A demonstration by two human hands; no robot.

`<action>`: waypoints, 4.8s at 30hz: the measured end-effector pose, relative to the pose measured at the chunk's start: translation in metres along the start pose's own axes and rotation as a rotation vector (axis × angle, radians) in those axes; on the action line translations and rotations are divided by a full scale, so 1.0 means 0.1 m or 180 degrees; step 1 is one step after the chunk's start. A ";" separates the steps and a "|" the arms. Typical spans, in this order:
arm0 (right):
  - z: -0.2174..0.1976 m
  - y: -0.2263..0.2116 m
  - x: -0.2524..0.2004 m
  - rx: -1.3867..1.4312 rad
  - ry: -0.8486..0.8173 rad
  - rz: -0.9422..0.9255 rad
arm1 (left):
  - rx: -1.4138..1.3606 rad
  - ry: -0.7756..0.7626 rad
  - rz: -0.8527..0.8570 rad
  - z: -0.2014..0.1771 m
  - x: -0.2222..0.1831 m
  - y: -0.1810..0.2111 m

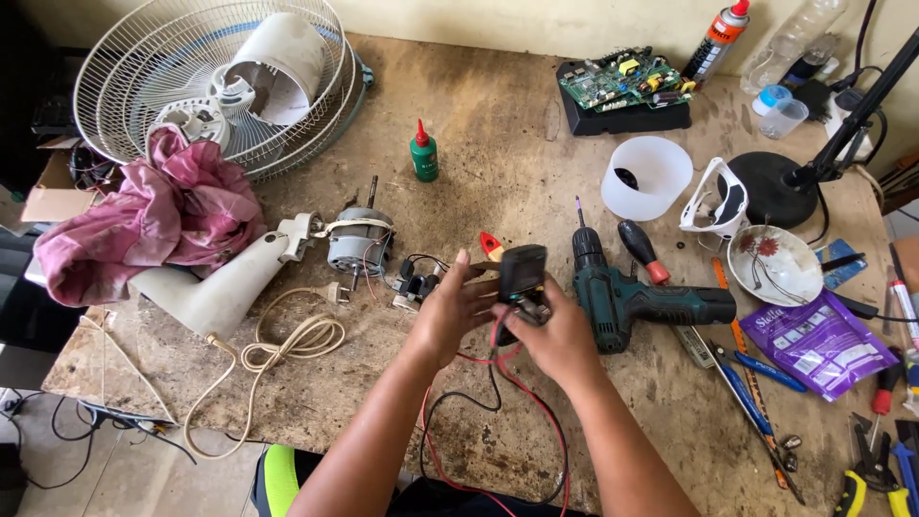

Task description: Diagnosing and testing the electrical components of a disassembled electric fan using a multimeter and a power drill.

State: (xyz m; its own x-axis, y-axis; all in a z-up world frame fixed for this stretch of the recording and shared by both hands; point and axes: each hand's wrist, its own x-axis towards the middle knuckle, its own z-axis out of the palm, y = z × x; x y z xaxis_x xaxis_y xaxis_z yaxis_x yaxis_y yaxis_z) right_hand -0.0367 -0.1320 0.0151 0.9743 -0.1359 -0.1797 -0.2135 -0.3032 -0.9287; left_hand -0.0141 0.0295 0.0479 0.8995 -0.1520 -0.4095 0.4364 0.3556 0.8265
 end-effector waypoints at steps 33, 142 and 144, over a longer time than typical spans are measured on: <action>-1.32 -0.26 -0.65 -0.2225 0.1507 -0.0594 | 0.0006 0.0342 -0.0870 -0.04 1.59 -0.10; 0.47 0.53 0.99 0.0843 0.1345 -0.1142 | 0.2934 0.0764 0.3915 -1.22 -0.13 -0.57; 0.48 0.51 0.98 0.0853 0.1342 -0.1151 | 0.2950 0.0746 0.3910 -1.23 -0.13 -0.57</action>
State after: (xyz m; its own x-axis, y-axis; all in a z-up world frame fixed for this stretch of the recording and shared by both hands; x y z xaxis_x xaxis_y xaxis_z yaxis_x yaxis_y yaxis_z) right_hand 0.0509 -0.1160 -0.0657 0.8577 -0.4467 0.2548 0.2038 -0.1596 -0.9659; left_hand -0.0533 0.1245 -0.0412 0.7164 -0.0315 0.6969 -0.6000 -0.5375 0.5925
